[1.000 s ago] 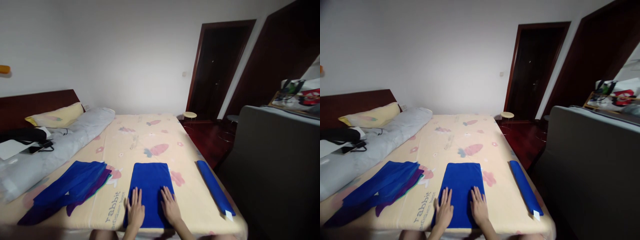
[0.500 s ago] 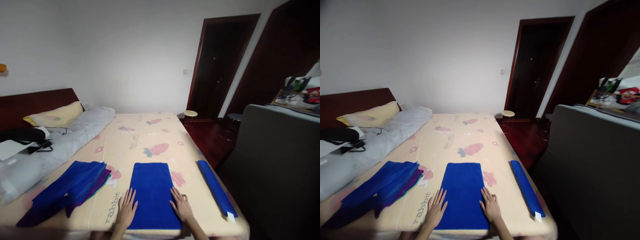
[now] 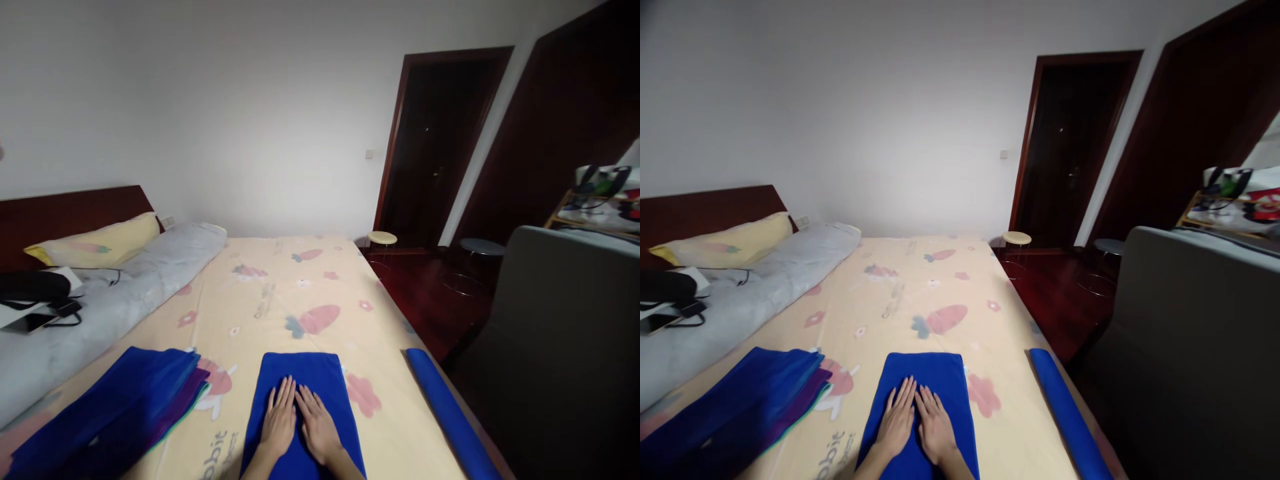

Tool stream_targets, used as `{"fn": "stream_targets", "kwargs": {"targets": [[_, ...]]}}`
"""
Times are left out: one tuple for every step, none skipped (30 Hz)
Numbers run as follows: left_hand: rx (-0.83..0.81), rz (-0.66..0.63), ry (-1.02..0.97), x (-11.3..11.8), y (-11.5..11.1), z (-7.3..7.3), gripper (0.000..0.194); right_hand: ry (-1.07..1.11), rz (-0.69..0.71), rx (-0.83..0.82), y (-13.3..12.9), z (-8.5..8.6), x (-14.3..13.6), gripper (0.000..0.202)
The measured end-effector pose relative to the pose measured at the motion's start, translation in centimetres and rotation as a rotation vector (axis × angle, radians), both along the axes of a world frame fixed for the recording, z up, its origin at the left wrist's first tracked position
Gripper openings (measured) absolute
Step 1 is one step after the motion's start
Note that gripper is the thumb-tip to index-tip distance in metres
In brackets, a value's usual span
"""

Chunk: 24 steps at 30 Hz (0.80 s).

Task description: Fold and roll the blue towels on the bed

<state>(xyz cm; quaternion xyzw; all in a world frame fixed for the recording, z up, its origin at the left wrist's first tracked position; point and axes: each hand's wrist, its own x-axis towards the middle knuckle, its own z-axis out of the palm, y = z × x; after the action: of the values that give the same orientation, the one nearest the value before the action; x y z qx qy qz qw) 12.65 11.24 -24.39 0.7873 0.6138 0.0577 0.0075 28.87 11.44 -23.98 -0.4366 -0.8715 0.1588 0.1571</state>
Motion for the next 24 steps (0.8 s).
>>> {"fn": "stream_targets", "kwargs": {"targets": [[-0.003, -0.01, 0.0, -0.1, 1.2, 0.2, 0.06, 0.002, -0.013, 0.008, 1.0, -0.2, -0.1, 0.064], [-0.003, -0.019, -0.002, -0.2, 2.4, 0.3, 0.059, 0.006, -0.03, 0.025, 1.9, -0.4, -0.1, 0.062], [-0.002, -0.025, -0.007, -0.3, 3.5, 0.4, 0.057, 0.01, -0.044, 0.044, 2.8, -0.6, -0.1, 0.059], [-0.004, -0.024, -0.013, -0.6, 4.5, 0.4, 0.054, 0.012, -0.049, 0.061, 3.7, -0.8, -0.1, 0.056], [-0.008, -0.014, -0.017, -0.9, 5.3, 0.4, 0.052, 0.011, -0.048, 0.073, 4.5, -1.0, 0.1, 0.055], [-0.014, -0.002, -0.021, -1.3, 6.1, 0.3, 0.051, 0.008, -0.044, 0.079, 5.3, -1.2, 0.4, 0.055], [-0.02, 0.014, -0.022, -1.6, 6.6, 0.1, 0.051, 0.002, -0.049, 0.077, 6.1, -1.3, 0.8, 0.055], [-0.022, 0.036, -0.021, -2.0, 7.1, -0.1, 0.051, -0.008, -0.071, 0.067, 6.8, -1.4, 1.3, 0.055], [-0.016, 0.07, -0.017, -2.4, 7.4, -0.3, 0.051, -0.022, -0.113, 0.048, 7.5, -1.4, 1.9, 0.055], [-0.006, 0.116, -0.012, -2.7, 7.6, -0.4, 0.051, -0.037, -0.171, 0.026, 8.1, -1.5, 2.6, 0.056], [0.006, 0.173, -0.004, -3.0, 7.7, -0.5, 0.051, -0.055, -0.241, 0.0, 8.7, -1.5, 3.4, 0.058], [0.01, 0.237, 0.003, -3.2, 7.9, -0.4, 0.052, -0.075, -0.317, -0.025, 9.2, -1.5, 4.1, 0.06], [0.003, 0.299, 0.008, -3.3, 8.1, -0.2, 0.053, -0.092, -0.39, -0.047, 9.6, -1.6, 4.9, 0.062], [-0.019, 0.347, 0.009, -3.4, 8.3, 0.1, 0.054, -0.105, -0.451, -0.062, 9.9, -1.8, 5.7, 0.065], [-0.057, 0.378, 0.006, -3.5, 8.5, 0.5, 0.055, -0.113, -0.494, -0.069, 10.1, -1.9, 6.3, 0.066], [-0.106, 0.393, 0.001, -3.5, 8.8, 1.0, 0.056, -0.118, -0.518, -0.073, 10.2, -2.1, 6.9, 0.068], [-0.153, 0.399, -0.003, -3.5, 8.9, 1.6, 0.056, -0.12, -0.533, -0.071, 10.2, -2.2, 7.3, 0.07], [-0.186, 0.397, -0.003, -3.5, 8.9, 2.2, 0.057, -0.121, -0.552, -0.061, 10.1, -2.3, 7.6, 0.073], [-0.196, 0.385, 0.0, -3.4, 8.8, 2.8, 0.057, -0.121, -0.575, -0.043, 9.9, -2.4, 7.8, 0.075], [-0.181, 0.364, 0.003, -3.2, 8.3, 3.2, 0.057, -0.118, -0.603, -0.02, 9.4, -2.4, 7.7, 0.076], [-0.146, 0.327, 0.003, -2.8, 7.6, 3.5, 0.057, -0.11, -0.621, 0.004, 8.7, -2.4, 7.5, 0.077], [-0.101, 0.278, -0.005, -2.3, 6.6, 3.6, 0.056, -0.095, -0.617, 0.029, 7.7, -2.4, 7.1, 0.076], [-0.055, 0.217, -0.021, -1.7, 5.3, 3.4, 0.055, -0.073, -0.583, 0.054, 6.5, -2.4, 6.6, 0.074], [-0.018, 0.151, -0.042, -0.9, 3.9, 3.0, 0.054, -0.049, -0.524, 0.077, 5.0, -2.5, 5.9, 0.069]]}}
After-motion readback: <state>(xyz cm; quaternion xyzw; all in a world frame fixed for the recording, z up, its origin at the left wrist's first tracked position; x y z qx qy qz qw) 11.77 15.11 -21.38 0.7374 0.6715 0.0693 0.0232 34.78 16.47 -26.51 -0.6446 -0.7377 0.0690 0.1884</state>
